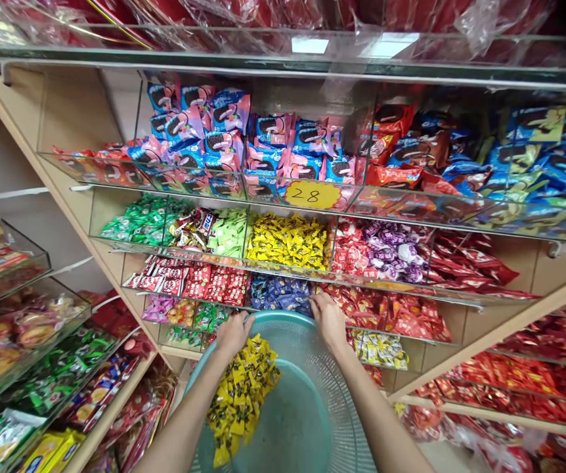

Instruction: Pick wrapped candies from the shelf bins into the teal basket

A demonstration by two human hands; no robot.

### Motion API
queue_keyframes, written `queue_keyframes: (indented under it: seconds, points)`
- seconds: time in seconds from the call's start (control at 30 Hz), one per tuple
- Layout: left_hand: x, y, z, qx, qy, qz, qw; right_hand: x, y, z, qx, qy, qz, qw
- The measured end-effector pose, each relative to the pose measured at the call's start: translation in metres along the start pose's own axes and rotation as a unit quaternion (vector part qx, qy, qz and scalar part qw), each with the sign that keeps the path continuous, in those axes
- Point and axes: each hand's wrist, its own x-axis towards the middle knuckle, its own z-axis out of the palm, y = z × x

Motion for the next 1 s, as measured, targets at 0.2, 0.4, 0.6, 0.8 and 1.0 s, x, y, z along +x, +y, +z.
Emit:
queue_keyframes:
  seconds: [0.2,0.4,0.6,0.8,1.0]
  points:
    - [-0.004,0.005,-0.003,0.003,0.008,0.009,1.000,-0.012,-0.004,0.007,0.196,-0.003,-0.083,0.977]
    - [-0.008,0.010,-0.001,-0.002,0.005,0.009,1.000,-0.030,-0.001,0.024,0.122,-0.188,-0.117,0.968]
    - [-0.011,0.010,0.000,0.008,0.020,0.014,1.000,-0.045,0.008,0.034,-0.082,-0.303,-0.090,0.945]
    - [-0.011,0.008,0.001,0.002,0.023,0.016,1.000,-0.053,-0.003,0.042,-0.123,-0.339,-0.081,0.929]
    - [-0.010,0.008,0.004,0.003,0.026,0.017,1.000,-0.051,-0.015,0.039,-0.100,-0.256,-0.080,0.958]
